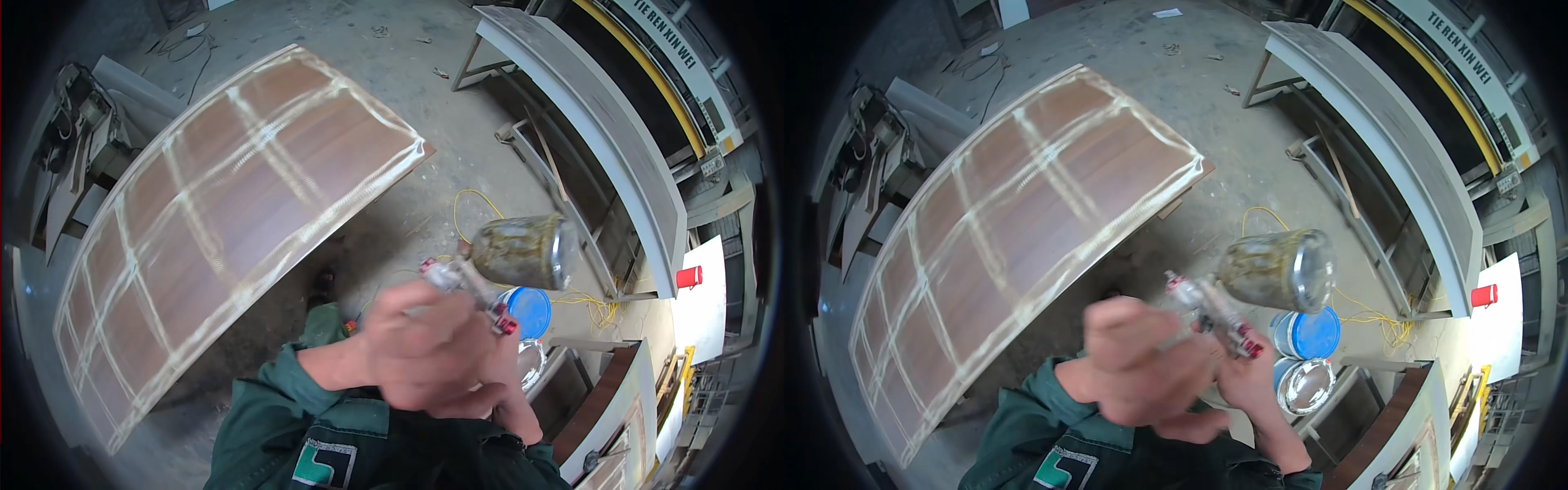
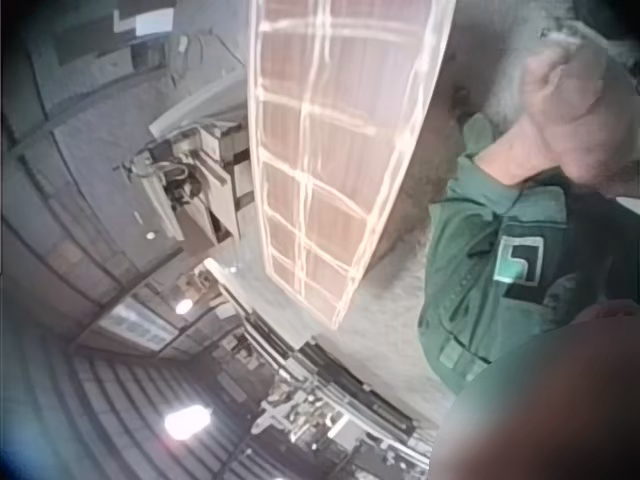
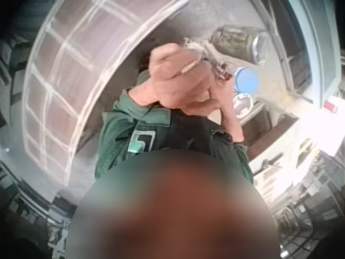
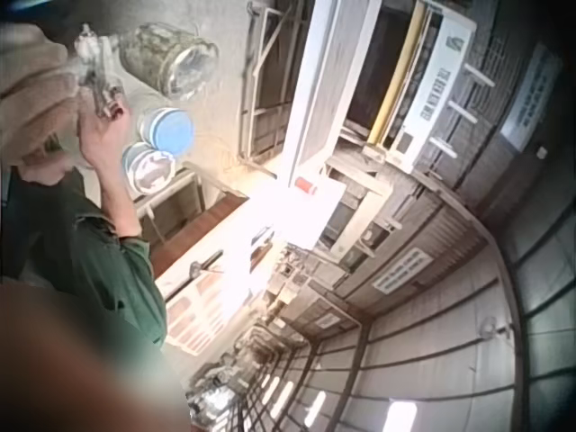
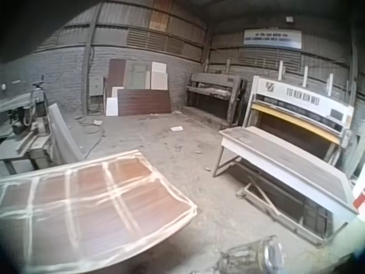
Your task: Using a spray gun to apply a coating to a large wooden panel in an industrial manufacturing setting.
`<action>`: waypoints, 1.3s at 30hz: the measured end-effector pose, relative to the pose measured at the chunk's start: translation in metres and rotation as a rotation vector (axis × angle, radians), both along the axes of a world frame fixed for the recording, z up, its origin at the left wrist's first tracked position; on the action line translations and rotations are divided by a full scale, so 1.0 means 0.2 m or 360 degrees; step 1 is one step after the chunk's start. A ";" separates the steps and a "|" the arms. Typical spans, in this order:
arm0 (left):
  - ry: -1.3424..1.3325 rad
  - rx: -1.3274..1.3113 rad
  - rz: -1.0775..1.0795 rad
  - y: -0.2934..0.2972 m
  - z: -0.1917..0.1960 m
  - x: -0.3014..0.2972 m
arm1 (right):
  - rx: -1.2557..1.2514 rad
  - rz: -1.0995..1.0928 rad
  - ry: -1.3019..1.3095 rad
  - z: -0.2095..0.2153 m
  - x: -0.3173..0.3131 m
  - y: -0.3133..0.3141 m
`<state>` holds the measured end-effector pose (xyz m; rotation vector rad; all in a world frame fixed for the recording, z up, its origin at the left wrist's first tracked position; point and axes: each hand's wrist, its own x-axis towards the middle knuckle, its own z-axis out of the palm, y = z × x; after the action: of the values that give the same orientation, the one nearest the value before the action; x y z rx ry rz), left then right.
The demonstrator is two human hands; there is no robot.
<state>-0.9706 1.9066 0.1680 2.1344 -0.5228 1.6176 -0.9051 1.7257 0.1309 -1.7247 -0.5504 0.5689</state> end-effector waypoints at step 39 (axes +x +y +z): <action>0.1553 -0.1608 -0.0387 1.15 -0.28 2.36 | 0.0177 0.0108 0.0284 0.14 2.44 1.00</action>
<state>-0.4982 2.1374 0.1126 1.6366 0.3021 0.3627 -0.4179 1.9265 0.1593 -1.5374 -0.5055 0.7198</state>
